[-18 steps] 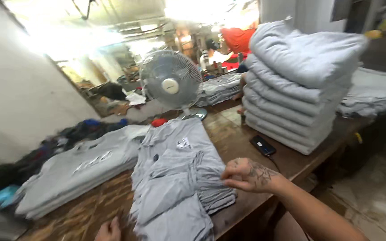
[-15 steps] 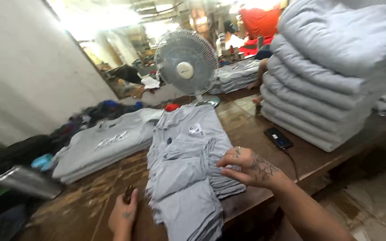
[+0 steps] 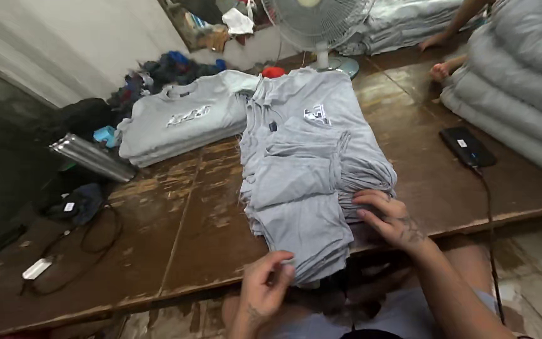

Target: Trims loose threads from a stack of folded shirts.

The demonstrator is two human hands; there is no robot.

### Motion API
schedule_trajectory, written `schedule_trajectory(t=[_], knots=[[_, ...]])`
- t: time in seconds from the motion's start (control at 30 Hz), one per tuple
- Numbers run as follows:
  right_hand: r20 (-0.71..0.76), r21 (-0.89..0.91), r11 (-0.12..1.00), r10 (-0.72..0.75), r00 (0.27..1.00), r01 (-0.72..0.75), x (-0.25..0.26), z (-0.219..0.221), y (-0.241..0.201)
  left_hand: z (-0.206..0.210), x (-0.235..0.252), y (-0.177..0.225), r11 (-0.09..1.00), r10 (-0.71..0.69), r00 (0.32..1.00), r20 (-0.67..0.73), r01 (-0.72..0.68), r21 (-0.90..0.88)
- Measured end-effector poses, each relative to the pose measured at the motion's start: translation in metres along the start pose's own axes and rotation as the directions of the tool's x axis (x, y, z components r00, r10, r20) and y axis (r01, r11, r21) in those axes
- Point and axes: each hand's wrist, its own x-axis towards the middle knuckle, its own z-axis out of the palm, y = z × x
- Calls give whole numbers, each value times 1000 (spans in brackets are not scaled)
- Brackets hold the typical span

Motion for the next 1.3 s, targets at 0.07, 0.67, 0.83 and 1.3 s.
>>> schedule_trajectory(t=[0.07,0.67,0.83,1.3], knots=[[-14,-1,999,-48,999,48,2,1,-12,10,11,13,988,-25,984,175,-2,153],[71,-206,929,-298,952,306,-11,30,-28,-37,20,4,951,-143,880,454,-5,310],[41,-157,958,-235,971,238,-30,45,-25,13,57,54,992,-17,966,257,-16,125],[-56,-63,996,-59,997,55,-44,5,-33,76,67,26,378,-401,883,243,401,-834]])
